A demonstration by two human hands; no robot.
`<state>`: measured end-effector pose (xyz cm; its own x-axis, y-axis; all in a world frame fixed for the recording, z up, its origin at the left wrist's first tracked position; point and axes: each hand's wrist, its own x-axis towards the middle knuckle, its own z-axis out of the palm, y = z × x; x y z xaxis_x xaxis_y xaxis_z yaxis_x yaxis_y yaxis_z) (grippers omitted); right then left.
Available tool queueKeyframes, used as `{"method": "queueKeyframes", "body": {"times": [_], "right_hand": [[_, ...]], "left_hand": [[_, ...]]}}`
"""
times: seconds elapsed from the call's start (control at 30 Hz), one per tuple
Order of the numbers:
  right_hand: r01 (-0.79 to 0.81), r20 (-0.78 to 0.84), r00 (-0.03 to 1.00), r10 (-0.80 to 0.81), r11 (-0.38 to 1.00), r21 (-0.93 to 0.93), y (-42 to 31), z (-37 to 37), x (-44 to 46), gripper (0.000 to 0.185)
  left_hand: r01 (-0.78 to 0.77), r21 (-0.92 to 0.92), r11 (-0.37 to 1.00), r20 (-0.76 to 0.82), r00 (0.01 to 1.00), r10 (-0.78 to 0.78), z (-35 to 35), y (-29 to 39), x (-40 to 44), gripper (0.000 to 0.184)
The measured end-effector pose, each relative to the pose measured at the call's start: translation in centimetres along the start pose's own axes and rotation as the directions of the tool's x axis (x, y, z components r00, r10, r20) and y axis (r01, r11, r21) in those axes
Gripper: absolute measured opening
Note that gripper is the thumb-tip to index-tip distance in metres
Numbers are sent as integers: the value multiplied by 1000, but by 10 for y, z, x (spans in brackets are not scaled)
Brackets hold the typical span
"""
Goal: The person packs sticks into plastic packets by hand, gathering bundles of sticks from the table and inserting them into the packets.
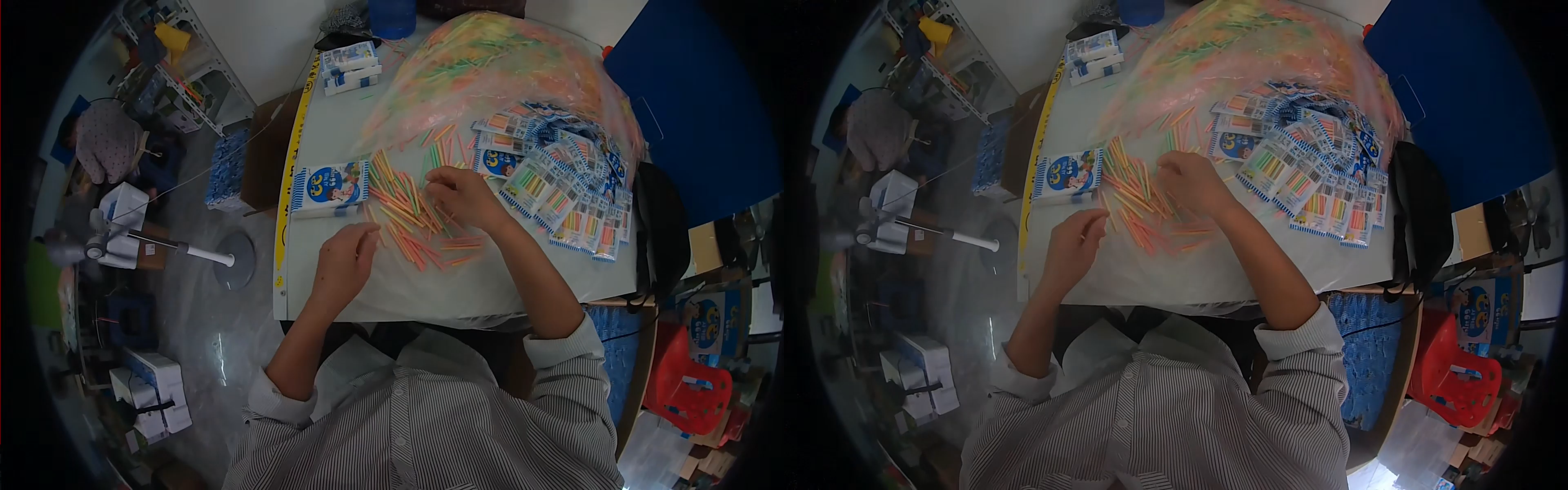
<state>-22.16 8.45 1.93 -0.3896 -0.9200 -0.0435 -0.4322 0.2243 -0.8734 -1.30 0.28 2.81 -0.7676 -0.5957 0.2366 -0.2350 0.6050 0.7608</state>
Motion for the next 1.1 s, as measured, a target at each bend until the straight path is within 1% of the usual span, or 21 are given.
{"method": "queueKeyframes", "body": {"times": [0.03,0.07,0.1,0.17,0.2,0.27,0.4,0.5,0.53,0.57,0.6,0.63,0.7,0.73,0.8,0.83,0.9,0.93,1.0,1.03,1.1], "right_hand": [[-59,0,998,59,998,-8,-6,0,0,22],[-118,-3,993,118,993,-18,-10,-1,1,22],[-114,0,993,114,993,-27,-6,1,3,22],[68,-110,990,-85,987,-144,8,10,7,22],[72,-105,991,-87,987,-145,5,11,8,22],[-42,-9,999,41,985,-169,-4,13,8,22],[21,-26,999,-22,998,-60,-3,25,5,20],[-84,73,993,87,995,-54,-11,23,0,19],[-63,13,998,62,994,88,-4,28,-2,18],[-31,-53,998,44,974,225,1,31,-4,18],[-26,-61,997,41,975,222,-3,31,-9,18],[8,-127,992,24,969,249,-10,31,-16,18],[49,-196,981,5,962,267,-22,33,-27,19],[70,-261,965,19,942,327,-27,35,-30,19],[103,-326,945,30,918,383,-32,41,-33,20],[163,-411,912,-17,932,324,-32,45,-32,20],[224,-491,868,-72,940,258,-30,51,-31,20],[253,-523,843,-127,951,176,-28,53,-31,20],[281,-549,815,-187,956,91,-26,56,-30,21],[280,-562,800,-210,959,40,-25,57,-30,22],[279,-573,786,-235,960,-11,-27,57,-32,23]], "left_hand": [[2,-4,1000,-6,1000,-2,5,2,7,13],[207,-63,976,114,973,-199,9,5,14,17],[406,-98,908,241,895,-375,13,6,21,21],[407,-162,899,241,900,-364,21,5,32,23],[405,-217,888,246,903,-352,25,3,36,25],[405,-243,881,230,907,-354,32,-3,44,25],[386,-235,892,175,919,-352,38,-3,50,26],[288,-189,939,127,955,-268,39,-9,47,22],[281,-188,941,125,957,-261,39,-8,45,22],[217,-200,955,31,976,-215,39,-6,43,21],[151,-209,966,-62,984,-167,41,-4,41,20],[143,-211,967,-62,985,-159,43,-4,40,20],[-30,-313,949,-239,970,-48,48,0,38,19],[-38,-314,949,-242,969,-42,48,4,36,19],[220,-389,895,-28,968,-250,45,12,34,20],[214,-389,896,-33,969,-245,48,12,35,20],[217,-566,796,-13,962,-271,56,10,36,25],[210,-565,798,-18,964,-267,59,13,36,25],[220,-898,382,97,944,-314,61,23,34,25],[218,-898,383,96,945,-314,59,28,35,25],[291,-934,209,209,916,-342,54,38,37,23]]}}
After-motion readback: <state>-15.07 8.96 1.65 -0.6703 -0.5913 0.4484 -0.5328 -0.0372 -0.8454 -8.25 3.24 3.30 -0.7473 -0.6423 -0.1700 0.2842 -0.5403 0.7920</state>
